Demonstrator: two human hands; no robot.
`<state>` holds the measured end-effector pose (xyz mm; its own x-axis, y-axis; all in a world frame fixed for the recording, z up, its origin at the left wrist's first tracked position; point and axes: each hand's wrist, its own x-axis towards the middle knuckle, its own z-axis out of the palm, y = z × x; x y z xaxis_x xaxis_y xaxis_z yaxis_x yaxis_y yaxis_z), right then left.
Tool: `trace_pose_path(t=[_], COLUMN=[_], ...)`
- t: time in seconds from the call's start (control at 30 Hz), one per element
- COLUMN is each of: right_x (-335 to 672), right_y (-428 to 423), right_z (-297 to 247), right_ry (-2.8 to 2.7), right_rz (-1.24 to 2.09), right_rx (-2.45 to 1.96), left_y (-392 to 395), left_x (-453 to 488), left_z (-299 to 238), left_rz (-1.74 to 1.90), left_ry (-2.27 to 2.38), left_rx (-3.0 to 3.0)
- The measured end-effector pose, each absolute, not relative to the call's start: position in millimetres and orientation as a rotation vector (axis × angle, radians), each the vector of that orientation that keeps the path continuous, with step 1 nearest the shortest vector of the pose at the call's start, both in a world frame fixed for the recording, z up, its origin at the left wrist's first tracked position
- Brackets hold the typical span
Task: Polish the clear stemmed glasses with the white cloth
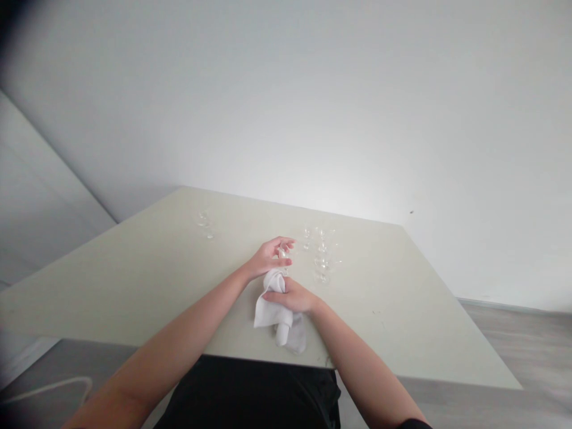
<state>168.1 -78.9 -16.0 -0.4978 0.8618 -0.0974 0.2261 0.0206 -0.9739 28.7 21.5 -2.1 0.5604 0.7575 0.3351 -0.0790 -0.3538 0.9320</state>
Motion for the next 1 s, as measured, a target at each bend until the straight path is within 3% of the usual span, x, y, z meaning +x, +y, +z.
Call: trace_pose_path(t=[1.0], right_x=[168.3], right_y=[-78.6], right_z=[-16.2], right_ry=[-1.762], right_rz=[1.512], right_rx=[-1.136], left_y=[22.0], left_x=[29.1], left_z=[-2.6], left_rz=[0.976], left_ry=[0.561], left_rx=[1.729])
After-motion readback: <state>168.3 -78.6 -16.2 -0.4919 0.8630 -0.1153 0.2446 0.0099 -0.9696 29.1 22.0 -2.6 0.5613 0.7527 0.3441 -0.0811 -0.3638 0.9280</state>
